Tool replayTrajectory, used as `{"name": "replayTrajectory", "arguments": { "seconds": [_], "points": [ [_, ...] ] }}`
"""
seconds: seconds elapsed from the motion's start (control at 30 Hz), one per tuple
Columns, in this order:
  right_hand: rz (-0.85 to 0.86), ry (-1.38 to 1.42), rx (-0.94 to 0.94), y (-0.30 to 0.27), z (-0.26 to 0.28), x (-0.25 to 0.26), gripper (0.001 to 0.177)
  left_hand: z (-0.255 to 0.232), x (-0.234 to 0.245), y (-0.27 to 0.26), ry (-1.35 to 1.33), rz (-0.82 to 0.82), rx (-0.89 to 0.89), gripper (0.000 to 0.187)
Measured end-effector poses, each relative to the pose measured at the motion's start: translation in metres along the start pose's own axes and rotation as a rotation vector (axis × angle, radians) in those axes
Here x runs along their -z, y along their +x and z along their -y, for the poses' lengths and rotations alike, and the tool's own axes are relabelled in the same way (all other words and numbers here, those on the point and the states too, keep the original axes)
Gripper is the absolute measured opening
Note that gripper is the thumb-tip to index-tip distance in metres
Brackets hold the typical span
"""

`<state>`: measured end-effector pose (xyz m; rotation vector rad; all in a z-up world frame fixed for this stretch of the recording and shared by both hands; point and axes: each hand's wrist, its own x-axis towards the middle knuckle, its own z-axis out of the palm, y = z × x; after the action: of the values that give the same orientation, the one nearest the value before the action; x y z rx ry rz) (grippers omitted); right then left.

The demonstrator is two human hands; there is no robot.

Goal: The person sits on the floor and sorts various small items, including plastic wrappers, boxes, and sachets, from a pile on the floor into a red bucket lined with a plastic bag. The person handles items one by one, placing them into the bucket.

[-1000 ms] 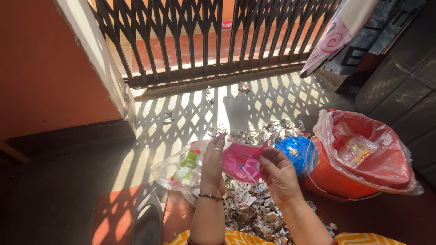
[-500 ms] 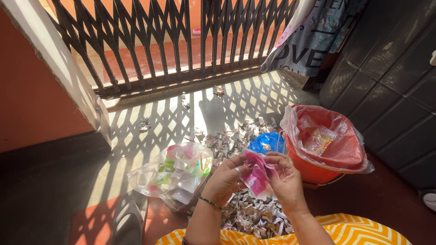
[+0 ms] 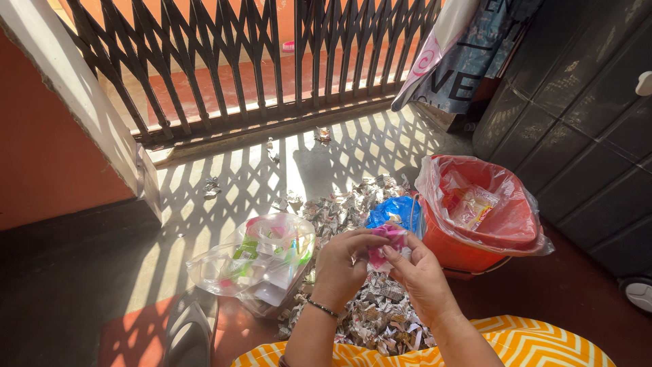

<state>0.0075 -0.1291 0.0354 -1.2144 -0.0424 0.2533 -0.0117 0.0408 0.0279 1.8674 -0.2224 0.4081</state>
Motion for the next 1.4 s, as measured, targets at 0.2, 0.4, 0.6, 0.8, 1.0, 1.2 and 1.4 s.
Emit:
{"name": "replayTrajectory", "arguments": {
  "seconds": [0.2, 0.4, 0.6, 0.8, 1.0, 1.2, 1.4],
  "points": [
    [-0.103, 0.024, 0.163, 0.016, -0.013, 0.025, 0.039, -0.002, -0.006, 0.003, -0.541, 0.216, 0.001, 0.069],
    [-0.127, -0.084, 0.211, 0.021, -0.032, 0.039, 0.026, 0.020, -0.011, 0.013, -0.609, 0.141, 0.310, 0.063],
    [-0.125, -0.097, 0.200, 0.019, -0.034, 0.029, 0.023, 0.025, -0.015, 0.013, -0.697, 0.120, 0.357, 0.030],
    [-0.011, -0.223, 0.276, 0.003, -0.020, 0.002, 0.044, 0.023, -0.016, 0.012, -0.358, -0.089, 0.332, 0.010],
    [-0.103, -0.646, 0.473, -0.001, -0.009, -0.003, 0.031, 0.027, -0.011, 0.013, -0.441, -0.034, 0.311, 0.014],
    [-0.242, -0.756, 0.475, 0.015, 0.020, 0.039, 0.025, 0.010, -0.016, 0.013, -0.251, 0.182, 0.119, 0.037],
    [-0.504, -1.034, 0.556, 0.066, 0.058, 0.123, 0.018, -0.011, -0.018, 0.006, 0.069, 0.218, 0.010, 0.048]
  ]
}}
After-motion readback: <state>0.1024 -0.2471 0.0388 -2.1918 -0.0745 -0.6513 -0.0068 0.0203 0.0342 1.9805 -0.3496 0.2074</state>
